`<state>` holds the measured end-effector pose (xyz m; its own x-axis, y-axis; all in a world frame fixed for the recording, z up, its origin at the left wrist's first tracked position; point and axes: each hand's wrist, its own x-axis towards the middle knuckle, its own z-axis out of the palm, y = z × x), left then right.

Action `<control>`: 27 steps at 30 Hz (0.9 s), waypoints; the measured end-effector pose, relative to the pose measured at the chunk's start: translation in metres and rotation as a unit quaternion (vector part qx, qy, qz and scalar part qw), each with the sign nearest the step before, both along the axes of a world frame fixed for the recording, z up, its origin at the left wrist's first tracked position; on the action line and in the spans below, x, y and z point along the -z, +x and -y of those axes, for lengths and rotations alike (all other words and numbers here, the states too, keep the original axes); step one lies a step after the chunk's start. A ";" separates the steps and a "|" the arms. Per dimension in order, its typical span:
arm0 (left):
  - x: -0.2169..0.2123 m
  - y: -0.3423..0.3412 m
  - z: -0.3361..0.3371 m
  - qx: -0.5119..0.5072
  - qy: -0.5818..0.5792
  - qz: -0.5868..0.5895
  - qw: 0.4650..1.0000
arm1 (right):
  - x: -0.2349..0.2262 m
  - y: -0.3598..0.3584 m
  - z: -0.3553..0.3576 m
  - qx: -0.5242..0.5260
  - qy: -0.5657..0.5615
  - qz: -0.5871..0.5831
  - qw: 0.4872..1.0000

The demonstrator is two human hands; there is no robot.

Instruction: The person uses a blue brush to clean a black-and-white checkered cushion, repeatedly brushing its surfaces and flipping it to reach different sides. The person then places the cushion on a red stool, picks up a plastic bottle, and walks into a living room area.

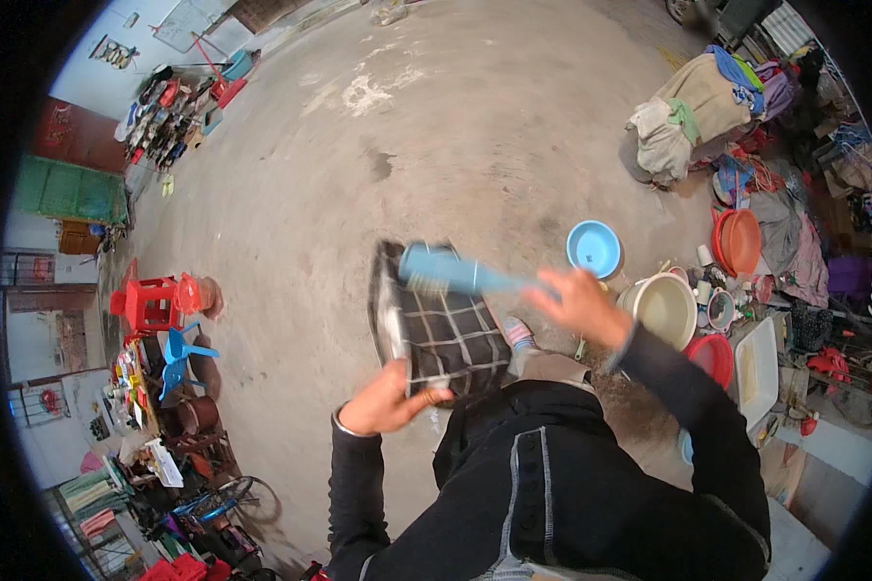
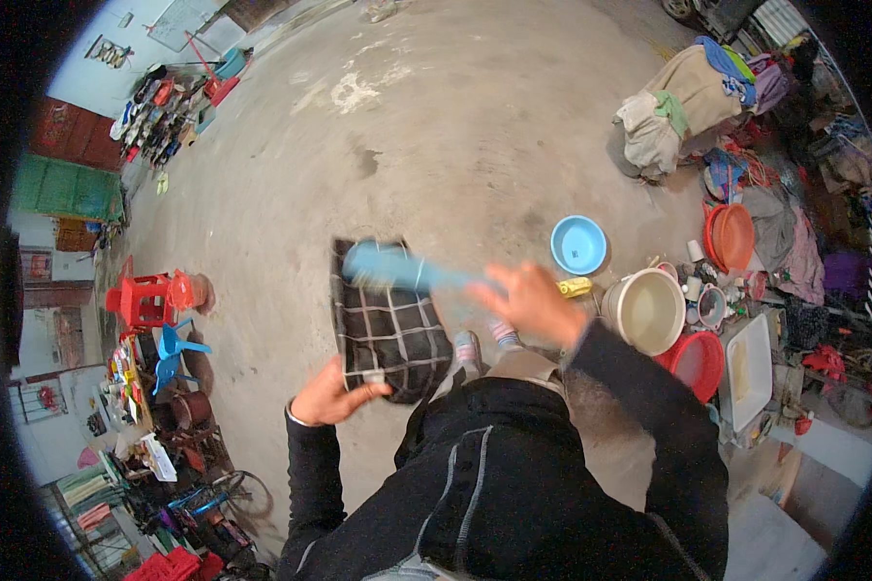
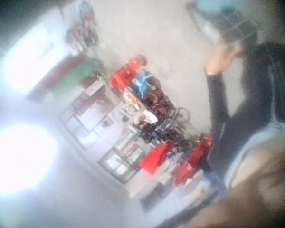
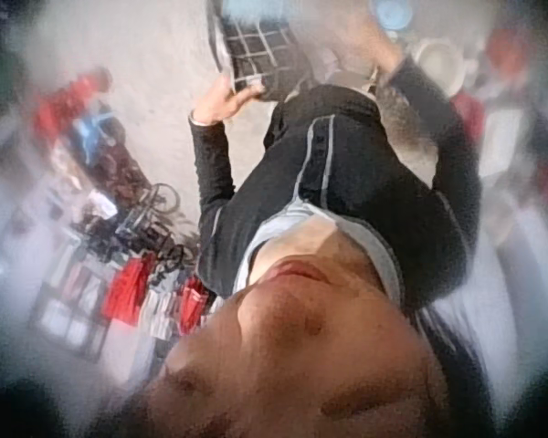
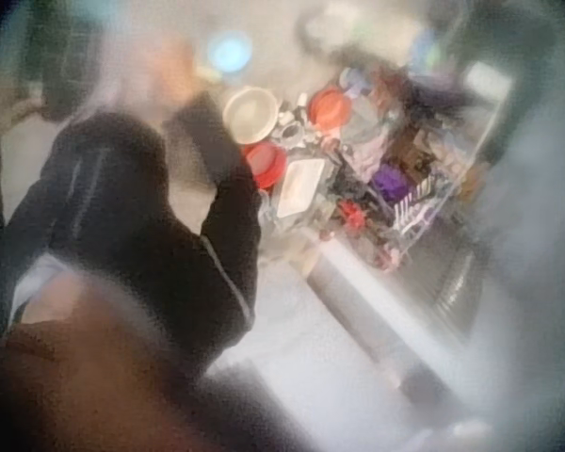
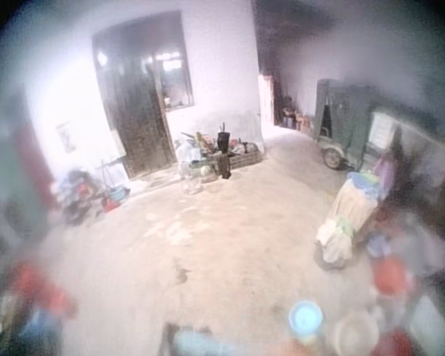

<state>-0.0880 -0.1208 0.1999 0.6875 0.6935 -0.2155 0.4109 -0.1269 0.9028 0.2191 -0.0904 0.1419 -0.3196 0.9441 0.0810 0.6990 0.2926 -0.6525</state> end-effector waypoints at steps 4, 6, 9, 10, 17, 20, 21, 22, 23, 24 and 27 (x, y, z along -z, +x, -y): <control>0.002 0.005 -0.004 0.043 0.178 0.055 0.982 | 0.048 0.046 -0.065 0.112 0.046 0.033 0.992; -0.004 0.003 0.000 -0.033 0.075 0.044 0.996 | 0.031 0.053 -0.065 0.160 0.036 -0.058 0.985; 0.003 -0.002 0.003 -0.105 -0.090 0.011 0.990 | -0.024 0.055 -0.028 0.119 0.075 -0.127 0.982; 0.006 -0.002 0.004 -0.148 -0.136 0.011 0.980 | -0.033 0.050 -0.013 0.064 0.098 -0.120 0.986; -0.009 0.024 0.004 -0.009 0.049 0.062 0.997 | 0.009 0.023 -0.036 -0.021 0.056 0.023 0.998; 0.024 0.022 0.001 -0.042 0.013 0.023 0.999 | 0.016 0.025 -0.058 0.029 0.104 0.030 0.994; 0.019 0.022 0.001 -0.036 0.026 0.029 0.999 | 0.026 0.033 -0.069 0.075 0.060 -0.022 0.995; 0.020 0.023 0.001 -0.029 0.067 0.039 0.997 | 0.034 0.039 -0.075 0.115 0.008 -0.071 0.991; 0.022 0.025 0.001 -0.023 0.107 0.048 0.993 | 0.040 0.045 -0.077 0.155 -0.044 -0.120 0.980; 0.024 0.026 0.000 -0.017 0.147 0.059 0.987 | 0.047 0.047 -0.068 0.175 -0.116 -0.192 0.959; 0.029 0.035 0.000 0.013 0.230 0.015 0.973 | 0.016 0.020 -0.043 0.186 -0.311 -0.390 0.846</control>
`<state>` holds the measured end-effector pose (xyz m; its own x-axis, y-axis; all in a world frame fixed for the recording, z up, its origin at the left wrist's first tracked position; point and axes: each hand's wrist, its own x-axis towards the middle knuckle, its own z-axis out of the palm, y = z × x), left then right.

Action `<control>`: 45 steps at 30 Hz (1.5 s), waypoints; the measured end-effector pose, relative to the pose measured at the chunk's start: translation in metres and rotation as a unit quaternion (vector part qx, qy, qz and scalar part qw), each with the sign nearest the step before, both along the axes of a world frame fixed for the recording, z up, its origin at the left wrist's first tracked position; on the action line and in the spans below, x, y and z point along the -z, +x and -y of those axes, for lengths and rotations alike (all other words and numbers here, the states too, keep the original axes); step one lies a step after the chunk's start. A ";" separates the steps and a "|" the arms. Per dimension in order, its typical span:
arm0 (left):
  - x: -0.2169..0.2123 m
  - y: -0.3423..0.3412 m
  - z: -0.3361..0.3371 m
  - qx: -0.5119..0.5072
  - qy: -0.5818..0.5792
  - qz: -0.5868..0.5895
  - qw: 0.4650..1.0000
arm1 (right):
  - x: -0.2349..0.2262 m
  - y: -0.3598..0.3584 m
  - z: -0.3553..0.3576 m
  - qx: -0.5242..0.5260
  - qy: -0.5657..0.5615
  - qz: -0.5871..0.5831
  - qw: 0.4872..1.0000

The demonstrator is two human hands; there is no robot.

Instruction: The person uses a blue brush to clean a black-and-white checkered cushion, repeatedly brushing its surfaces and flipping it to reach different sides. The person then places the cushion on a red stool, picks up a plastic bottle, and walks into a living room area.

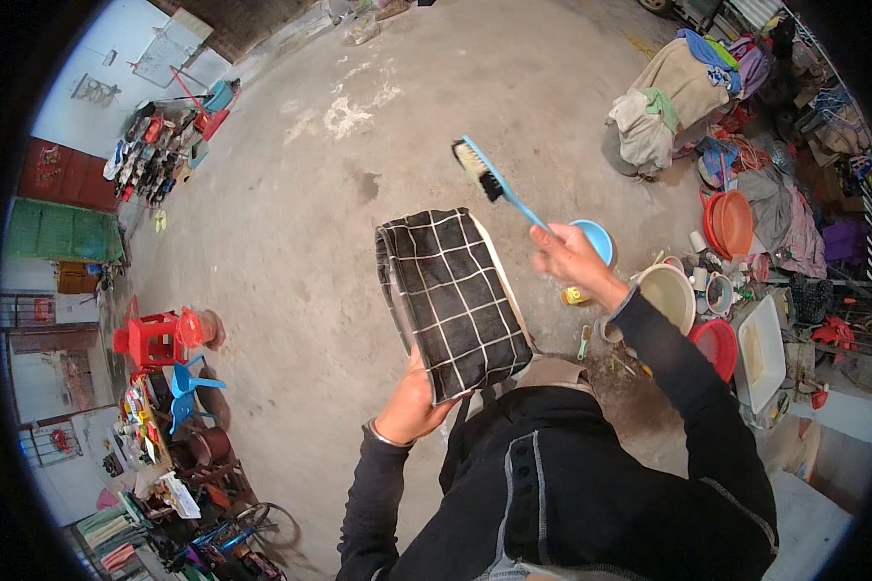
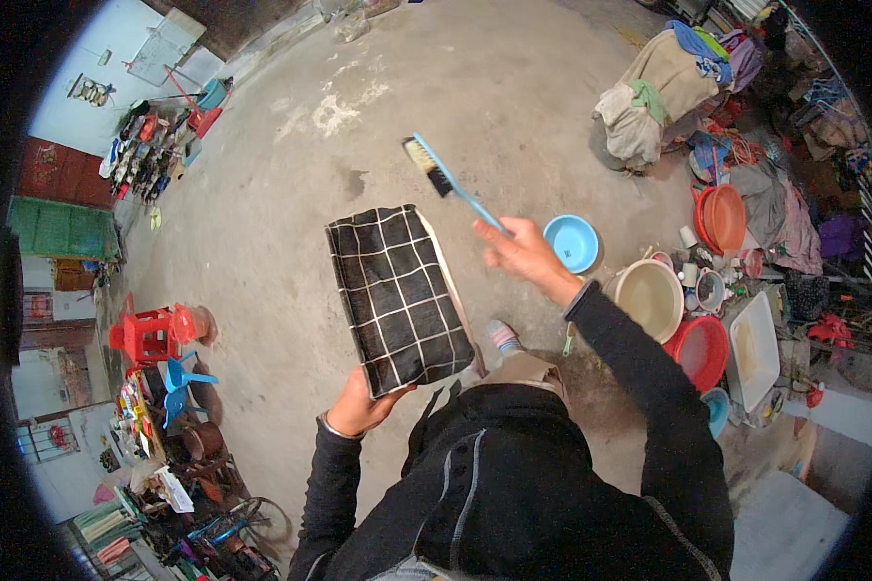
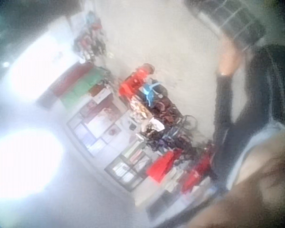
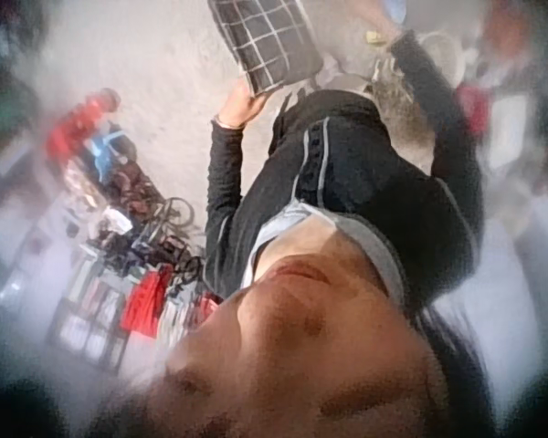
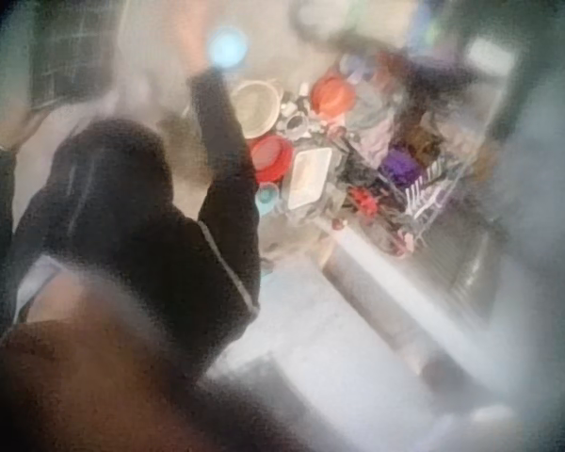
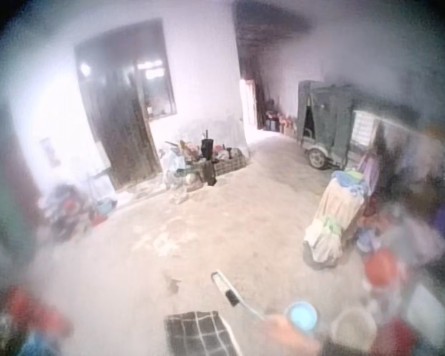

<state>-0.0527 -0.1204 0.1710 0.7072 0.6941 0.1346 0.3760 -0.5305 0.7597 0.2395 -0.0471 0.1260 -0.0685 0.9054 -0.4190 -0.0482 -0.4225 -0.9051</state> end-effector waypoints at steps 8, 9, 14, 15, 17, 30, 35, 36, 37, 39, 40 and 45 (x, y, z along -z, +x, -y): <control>0.015 0.018 -0.002 0.032 0.096 -0.032 0.994 | -0.020 -0.052 0.011 -0.025 -0.007 -0.179 0.984; 0.020 0.017 -0.002 0.032 0.107 -0.044 0.993 | -0.020 -0.053 0.011 -0.023 0.006 -0.169 0.985; 0.036 -0.001 0.000 -0.008 -0.181 0.003 0.983 | -0.007 -0.061 0.011 0.003 0.206 -0.014 0.978; 0.044 -0.002 -0.001 -0.066 -0.264 0.090 0.958 | -0.007 -0.060 0.014 0.004 0.194 -0.009 0.981; 0.048 0.006 -0.006 -0.181 -0.412 0.268 0.852 | -0.013 -0.061 0.023 -0.003 0.170 0.002 0.986; 0.065 0.022 -0.044 -0.309 -0.316 0.394 0.806 | -0.016 0.014 0.049 -0.025 0.303 0.234 0.923; 0.067 0.025 -0.033 -0.267 -0.299 0.362 0.842 | 0.002 0.001 0.025 -0.124 0.399 0.437 0.797; 0.067 0.024 -0.032 -0.260 -0.308 0.359 0.842 | 0.014 0.013 0.003 -0.110 0.405 0.463 0.781; 0.068 0.023 -0.030 -0.251 -0.318 0.355 0.843 | 0.022 0.028 -0.019 -0.088 0.397 0.511 0.757; 0.074 0.016 -0.018 -0.272 -0.330 0.302 0.852 | 0.026 0.047 -0.027 -0.041 0.367 0.542 0.755; 0.071 0.015 -0.014 -0.287 -0.336 0.323 0.837 | 0.023 0.053 -0.028 -0.016 0.352 0.527 0.773; 0.073 0.017 -0.013 -0.279 -0.330 0.328 0.840 | -0.016 0.022 0.031 -0.099 0.433 0.397 0.803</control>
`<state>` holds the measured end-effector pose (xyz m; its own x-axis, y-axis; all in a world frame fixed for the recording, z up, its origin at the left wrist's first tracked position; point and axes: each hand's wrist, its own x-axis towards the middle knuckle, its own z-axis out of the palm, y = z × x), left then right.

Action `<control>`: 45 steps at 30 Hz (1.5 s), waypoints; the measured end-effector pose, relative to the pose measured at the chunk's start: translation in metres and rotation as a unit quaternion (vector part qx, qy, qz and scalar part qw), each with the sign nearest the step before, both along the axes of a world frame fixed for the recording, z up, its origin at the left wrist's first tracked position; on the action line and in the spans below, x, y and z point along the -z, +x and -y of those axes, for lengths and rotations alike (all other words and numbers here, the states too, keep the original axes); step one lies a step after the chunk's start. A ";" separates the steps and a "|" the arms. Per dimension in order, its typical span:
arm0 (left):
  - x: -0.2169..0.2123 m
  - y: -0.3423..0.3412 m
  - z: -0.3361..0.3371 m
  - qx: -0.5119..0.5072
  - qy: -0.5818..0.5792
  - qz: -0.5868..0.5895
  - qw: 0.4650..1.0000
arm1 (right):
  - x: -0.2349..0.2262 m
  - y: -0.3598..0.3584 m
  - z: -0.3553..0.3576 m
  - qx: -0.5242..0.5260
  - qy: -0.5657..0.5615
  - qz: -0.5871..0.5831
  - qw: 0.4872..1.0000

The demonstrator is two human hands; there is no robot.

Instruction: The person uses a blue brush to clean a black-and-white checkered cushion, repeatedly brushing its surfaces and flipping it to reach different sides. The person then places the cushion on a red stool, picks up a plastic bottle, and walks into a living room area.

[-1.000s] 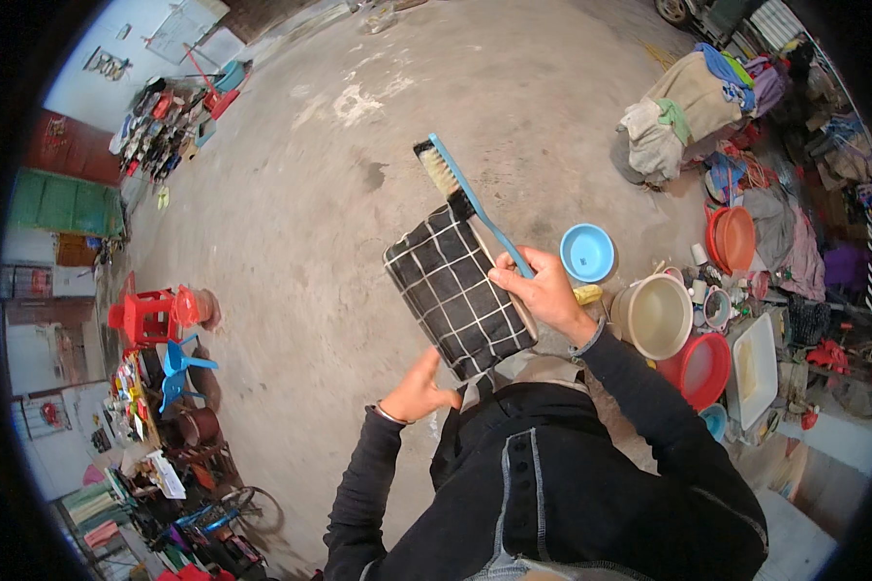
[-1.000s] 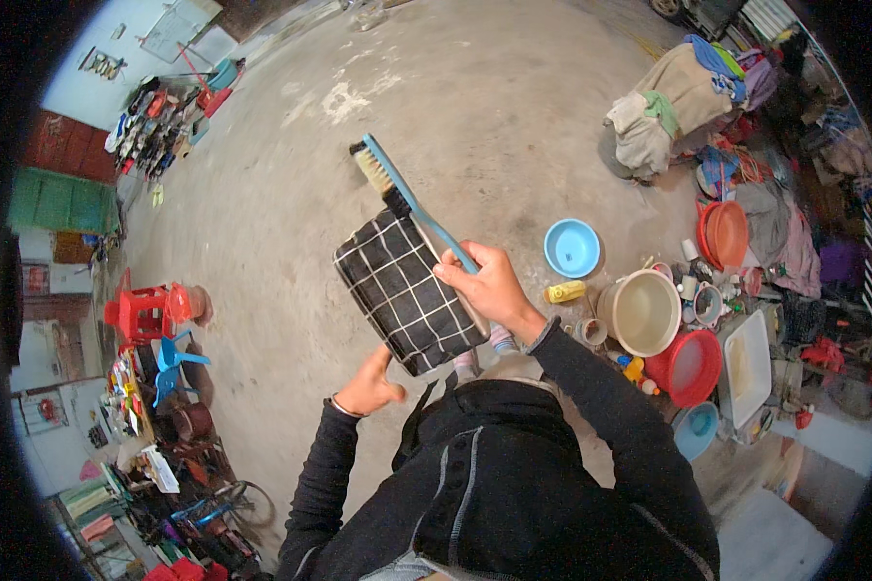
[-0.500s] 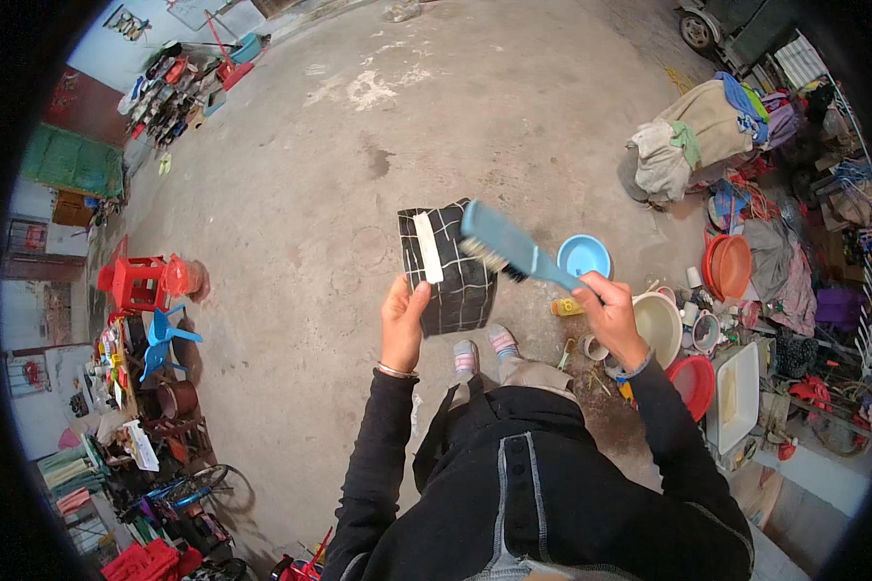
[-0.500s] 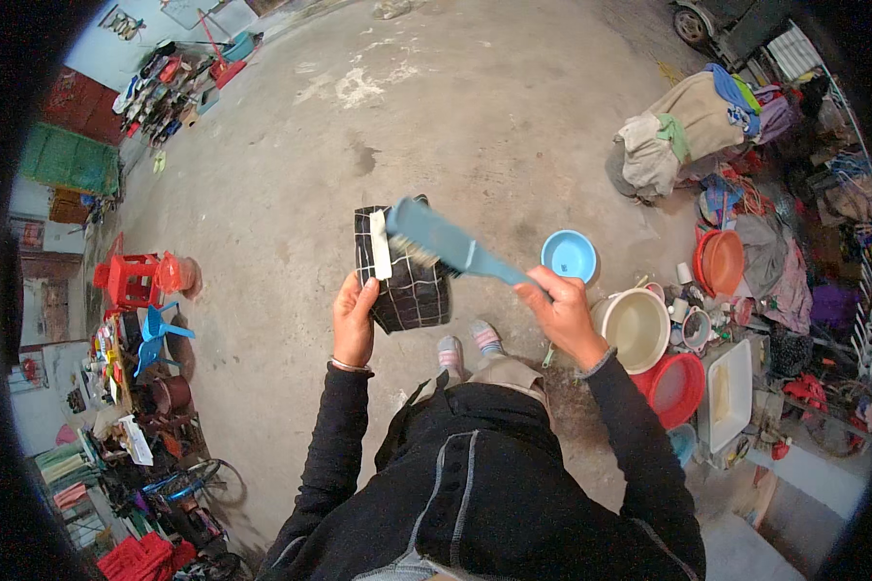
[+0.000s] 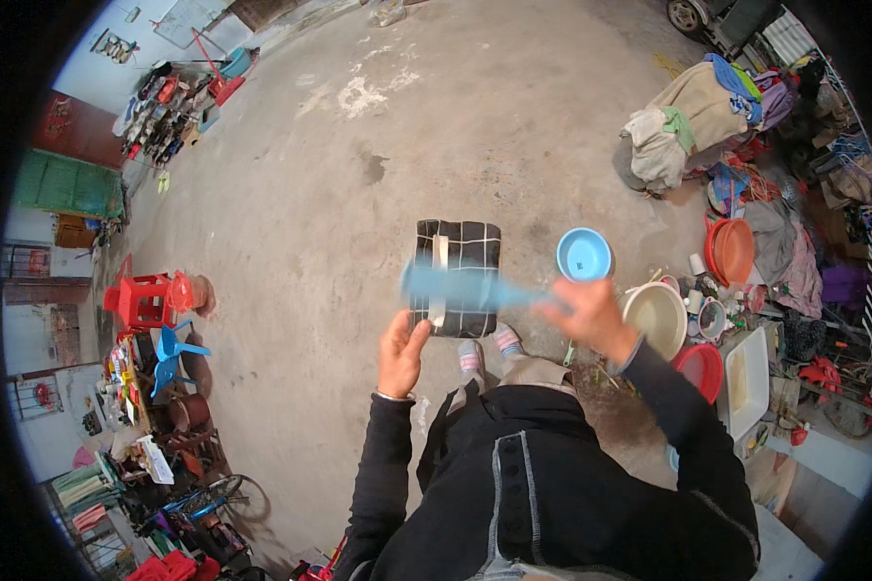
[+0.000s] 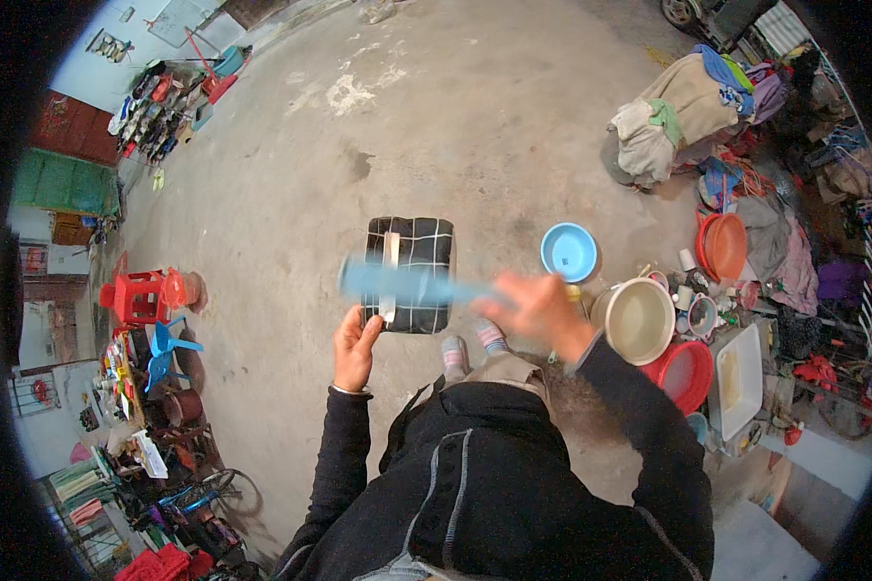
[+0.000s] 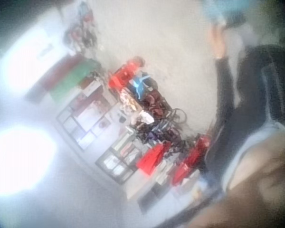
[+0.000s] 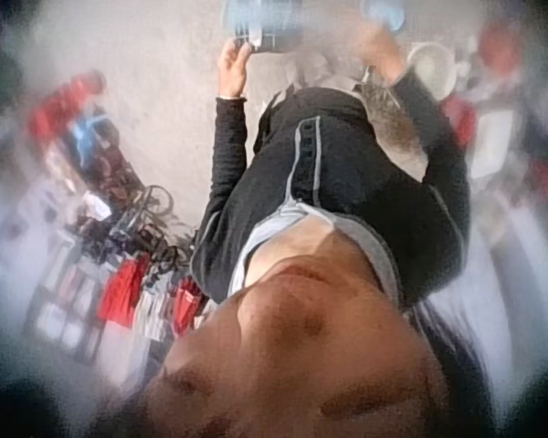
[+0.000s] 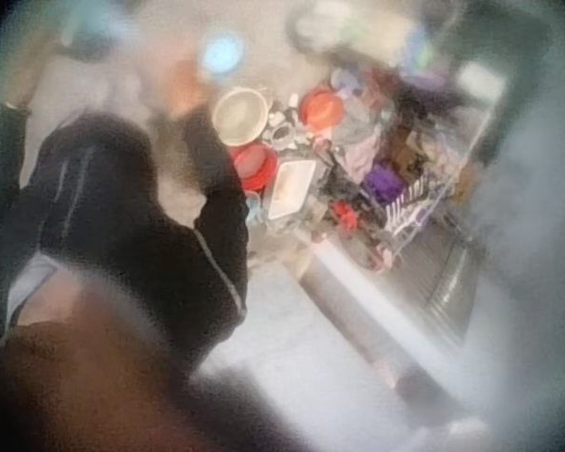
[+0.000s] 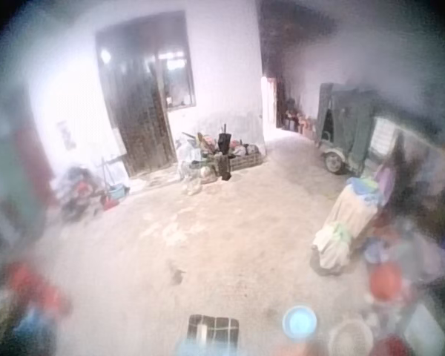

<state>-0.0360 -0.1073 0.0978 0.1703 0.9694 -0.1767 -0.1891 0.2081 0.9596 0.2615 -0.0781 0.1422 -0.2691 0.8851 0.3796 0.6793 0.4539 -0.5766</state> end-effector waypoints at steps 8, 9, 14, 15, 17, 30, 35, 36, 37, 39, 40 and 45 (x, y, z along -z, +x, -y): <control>-0.014 0.009 0.017 0.089 0.131 -0.256 0.953 | 0.076 0.098 -0.040 0.271 -0.169 -0.184 0.930; -0.027 0.018 0.009 0.096 0.215 -0.312 0.920 | 0.076 0.105 -0.031 0.276 -0.206 -0.247 0.906; -0.052 0.036 -0.001 0.174 0.399 -0.454 0.777 | 0.060 0.078 0.013 0.274 -0.334 -0.373 0.821; -0.055 0.038 -0.002 0.185 0.410 -0.468 0.761 | 0.056 0.067 0.014 0.251 -0.329 -0.377 0.829; -0.057 0.041 -0.004 0.200 0.426 -0.482 0.739 | 0.052 0.058 0.014 0.210 -0.324 -0.366 0.847; -0.052 0.045 0.011 0.237 0.478 -0.499 0.683 | 0.008 0.017 0.006 0.104 -0.256 -0.212 0.938; -0.036 0.050 0.013 0.207 0.467 -0.513 0.690 | 0.038 0.004 -0.003 0.106 -0.273 -0.186 0.938; -0.033 0.048 0.014 0.203 0.460 -0.516 0.693 | 0.040 0.002 -0.004 0.104 -0.275 -0.203 0.934; -0.031 0.045 0.016 0.246 0.424 -0.520 0.700 | 0.044 0.002 -0.004 0.096 -0.270 -0.212 0.934; -0.029 0.047 0.019 0.260 0.367 -0.492 0.746 | 0.048 0.003 -0.007 0.080 -0.259 -0.231 0.934; -0.030 0.048 0.019 0.267 0.338 -0.476 0.767 | 0.047 0.004 -0.008 0.075 -0.272 -0.227 0.932; -0.003 0.035 0.015 -0.029 0.078 -0.322 0.943 | 0.039 0.010 -0.012 0.039 -0.309 -0.214 0.926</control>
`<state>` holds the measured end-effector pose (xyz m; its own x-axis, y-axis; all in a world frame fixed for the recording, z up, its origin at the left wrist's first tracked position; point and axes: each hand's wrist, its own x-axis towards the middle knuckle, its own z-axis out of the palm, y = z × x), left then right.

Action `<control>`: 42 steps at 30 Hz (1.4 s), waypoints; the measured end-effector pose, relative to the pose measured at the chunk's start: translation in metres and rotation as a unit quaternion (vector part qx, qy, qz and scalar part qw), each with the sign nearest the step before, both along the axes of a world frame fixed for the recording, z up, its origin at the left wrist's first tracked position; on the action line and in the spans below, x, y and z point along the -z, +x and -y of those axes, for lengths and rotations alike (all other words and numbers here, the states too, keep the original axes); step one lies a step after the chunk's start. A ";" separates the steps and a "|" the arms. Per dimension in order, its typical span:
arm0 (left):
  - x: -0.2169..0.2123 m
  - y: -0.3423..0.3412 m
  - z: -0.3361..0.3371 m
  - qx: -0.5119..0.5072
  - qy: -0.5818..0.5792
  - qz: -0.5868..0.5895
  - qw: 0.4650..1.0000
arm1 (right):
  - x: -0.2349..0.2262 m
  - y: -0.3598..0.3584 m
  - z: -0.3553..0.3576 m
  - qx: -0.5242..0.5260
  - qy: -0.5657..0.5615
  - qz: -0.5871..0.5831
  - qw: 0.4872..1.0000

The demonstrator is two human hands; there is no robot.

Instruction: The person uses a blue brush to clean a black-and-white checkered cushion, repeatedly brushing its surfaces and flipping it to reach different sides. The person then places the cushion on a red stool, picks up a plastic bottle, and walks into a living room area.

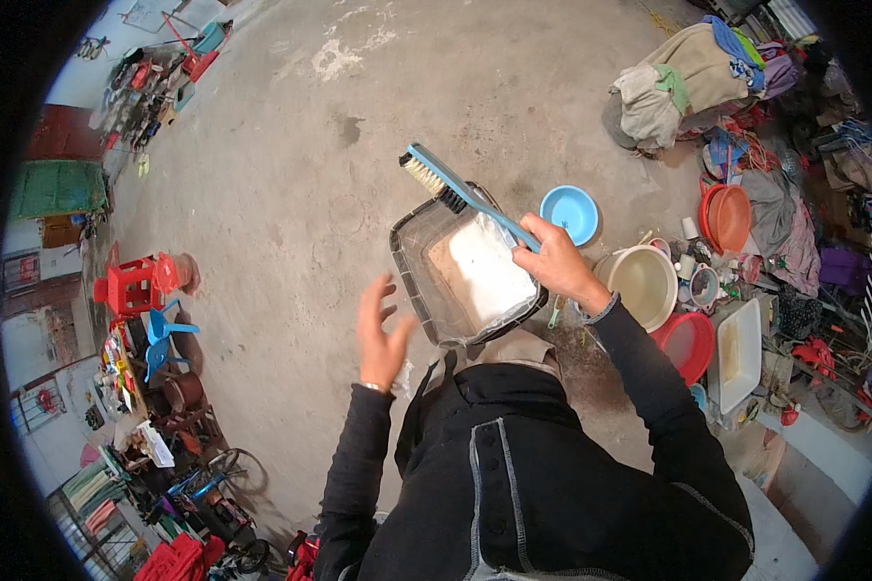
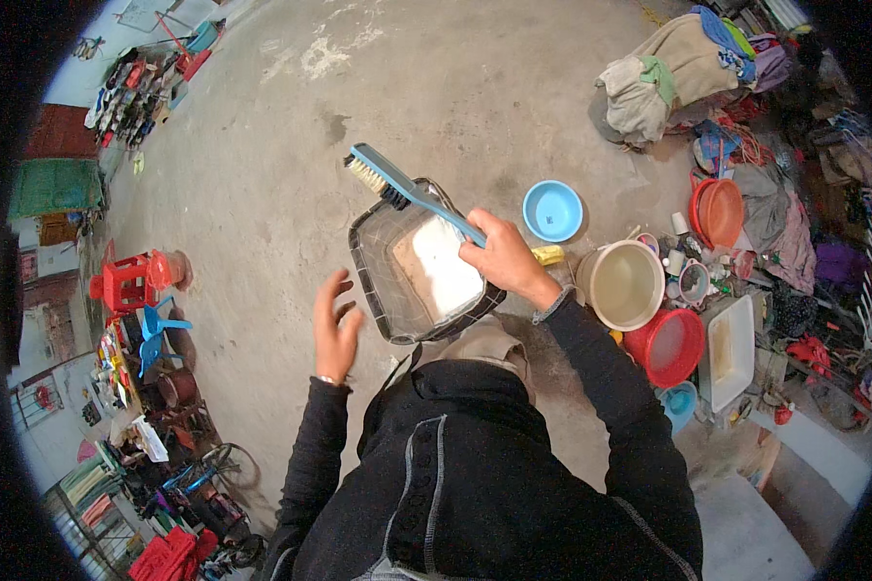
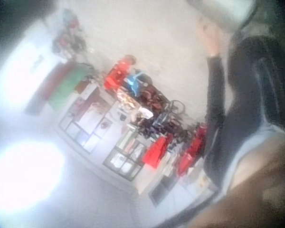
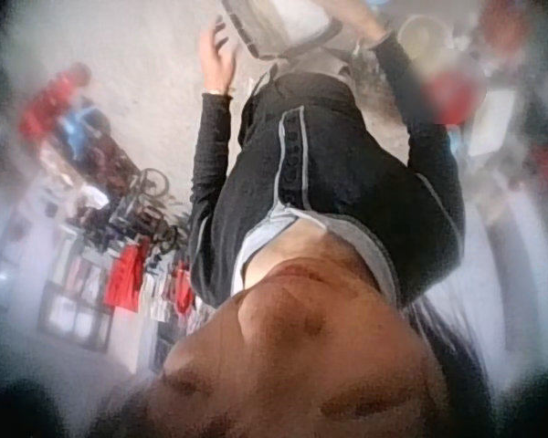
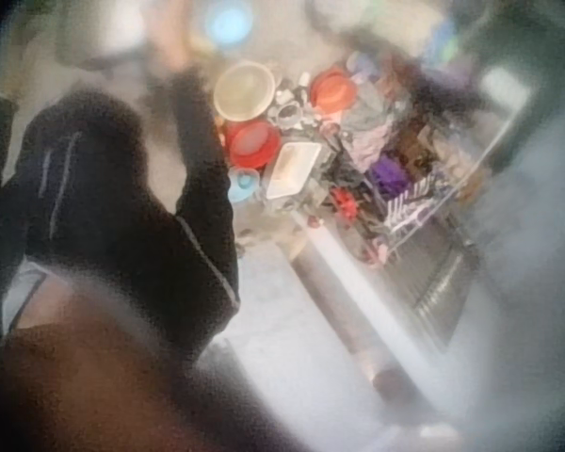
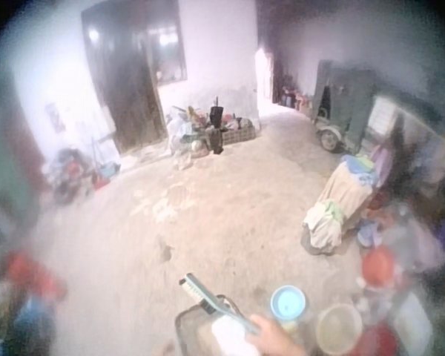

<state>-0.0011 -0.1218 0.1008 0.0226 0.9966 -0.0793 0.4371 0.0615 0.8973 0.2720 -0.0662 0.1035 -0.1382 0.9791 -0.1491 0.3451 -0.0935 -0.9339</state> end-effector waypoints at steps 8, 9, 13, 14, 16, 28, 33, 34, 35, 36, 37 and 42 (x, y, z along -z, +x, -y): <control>0.079 -0.010 -0.057 -0.111 -0.025 -0.026 0.993 | 0.002 -0.002 -0.005 -0.013 0.019 0.063 0.998; 0.084 -0.011 -0.057 -0.122 -0.029 -0.024 0.992 | -0.004 -0.001 -0.006 0.009 0.007 0.090 0.996; 0.069 -0.002 -0.047 -0.145 -0.163 0.088 0.972 | -0.037 0.004 0.017 0.073 0.033 0.049 0.996; 0.078 -0.004 -0.047 -0.138 -0.157 0.099 0.973 | -0.039 0.006 0.030 0.049 -0.068 0.008 0.996; 0.088 -0.002 -0.043 -0.170 -0.171 0.117 0.963 | -0.043 -0.002 0.053 -0.016 -0.232 -0.161 0.959; 0.098 0.008 0.000 -0.147 -0.207 0.109 0.961 | 0.026 -0.113 0.041 0.208 -0.460 -0.418 0.756; 0.116 -0.007 0.014 -0.072 -0.051 -0.057 0.994 | 0.021 -0.120 0.062 0.046 -0.367 -0.227 0.901; 0.121 -0.015 0.015 -0.067 -0.055 -0.065 0.994 | 0.040 -0.128 0.071 0.025 -0.267 -0.163 0.949; 0.114 -0.013 0.010 -0.060 -0.058 -0.073 0.994 | 0.045 -0.130 0.074 0.007 -0.225 -0.135 0.965; 0.105 -0.012 0.008 -0.060 -0.106 -0.103 0.987 | 0.050 -0.132 0.075 -0.010 -0.183 -0.107 0.977; 0.108 -0.013 0.007 -0.073 -0.092 -0.071 0.991 | 0.049 -0.133 0.076 -0.028 -0.140 -0.079 0.987; 0.119 -0.032 0.003 -0.102 -0.158 -0.016 0.982 | 0.012 -0.120 0.070 -0.137 -0.077 0.073 0.985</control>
<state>-0.0331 -0.1244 -0.0184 -0.1833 0.9058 -0.3821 0.4148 0.4236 0.8053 0.1518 -0.1357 0.0913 -0.3592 0.8724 -0.3314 0.5067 -0.1160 -0.8543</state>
